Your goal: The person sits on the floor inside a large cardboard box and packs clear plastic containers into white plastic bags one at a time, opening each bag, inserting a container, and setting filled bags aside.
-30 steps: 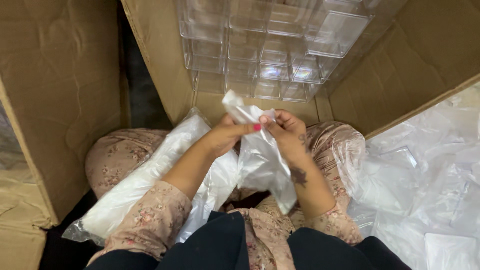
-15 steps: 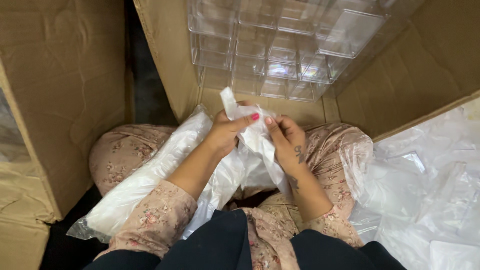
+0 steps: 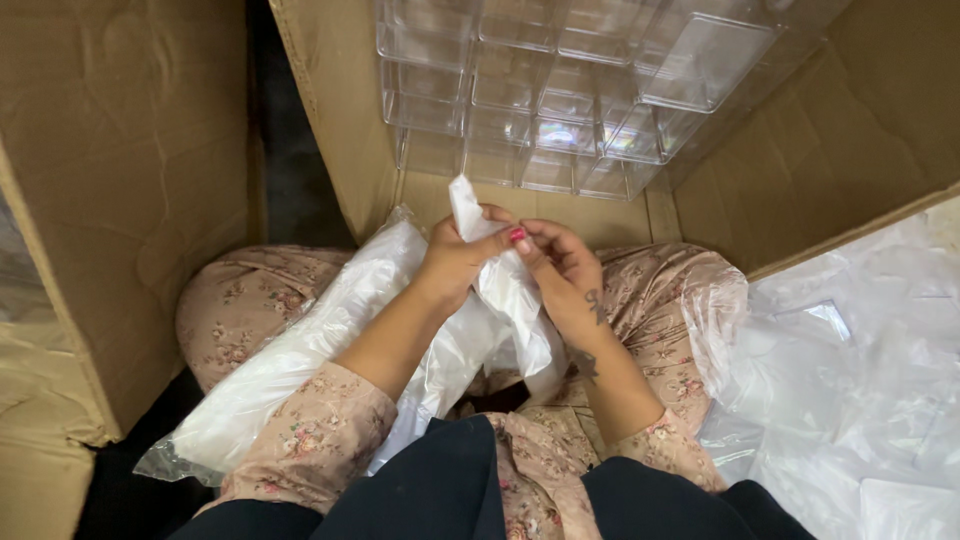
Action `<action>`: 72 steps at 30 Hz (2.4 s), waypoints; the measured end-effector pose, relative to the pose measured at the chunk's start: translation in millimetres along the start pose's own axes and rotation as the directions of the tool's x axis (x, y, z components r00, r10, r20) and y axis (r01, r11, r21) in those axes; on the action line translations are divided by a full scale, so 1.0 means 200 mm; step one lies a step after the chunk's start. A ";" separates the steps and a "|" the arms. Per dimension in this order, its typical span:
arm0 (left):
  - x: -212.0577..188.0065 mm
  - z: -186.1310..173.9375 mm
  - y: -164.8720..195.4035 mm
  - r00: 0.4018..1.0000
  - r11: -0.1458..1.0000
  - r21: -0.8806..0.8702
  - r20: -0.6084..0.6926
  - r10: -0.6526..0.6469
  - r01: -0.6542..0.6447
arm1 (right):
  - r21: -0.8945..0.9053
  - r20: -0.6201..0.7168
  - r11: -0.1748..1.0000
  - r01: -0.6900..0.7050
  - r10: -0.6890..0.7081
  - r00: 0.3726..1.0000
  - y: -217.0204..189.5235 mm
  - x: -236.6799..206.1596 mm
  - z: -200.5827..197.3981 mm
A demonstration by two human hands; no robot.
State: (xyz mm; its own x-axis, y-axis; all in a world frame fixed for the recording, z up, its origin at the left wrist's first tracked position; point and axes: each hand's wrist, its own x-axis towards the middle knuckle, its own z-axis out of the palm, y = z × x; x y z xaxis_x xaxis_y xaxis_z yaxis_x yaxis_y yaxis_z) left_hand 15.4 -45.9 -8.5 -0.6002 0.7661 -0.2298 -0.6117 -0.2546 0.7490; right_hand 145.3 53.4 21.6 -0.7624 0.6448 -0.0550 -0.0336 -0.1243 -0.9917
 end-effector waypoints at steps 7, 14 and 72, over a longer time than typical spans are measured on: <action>0.01 -0.02 -0.01 0.995 0.989 0.145 -0.095 0.012 0.002 | 0.037 -0.163 0.999 -0.028 0.034 0.986 0.04 0.03 -0.07; -0.01 0.04 0.05 0.988 0.985 0.151 -0.140 -0.067 0.088 | 0.162 0.039 0.979 -0.120 0.115 0.993 0.07 0.04 -0.03; 0.06 0.24 0.09 0.952 0.731 0.655 0.306 -0.025 -0.191 | 0.550 -0.036 0.811 -0.201 0.263 0.964 -0.15 -0.07 -0.41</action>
State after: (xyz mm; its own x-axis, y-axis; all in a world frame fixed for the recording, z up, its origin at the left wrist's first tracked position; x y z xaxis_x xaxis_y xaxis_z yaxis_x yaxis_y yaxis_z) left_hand 22.0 -12.8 32.1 -0.3982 0.9161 -0.0471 0.0050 0.0536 0.9986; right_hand 210.9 110.2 43.4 -0.7203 0.6163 -0.3183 -0.2297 -0.6449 -0.7289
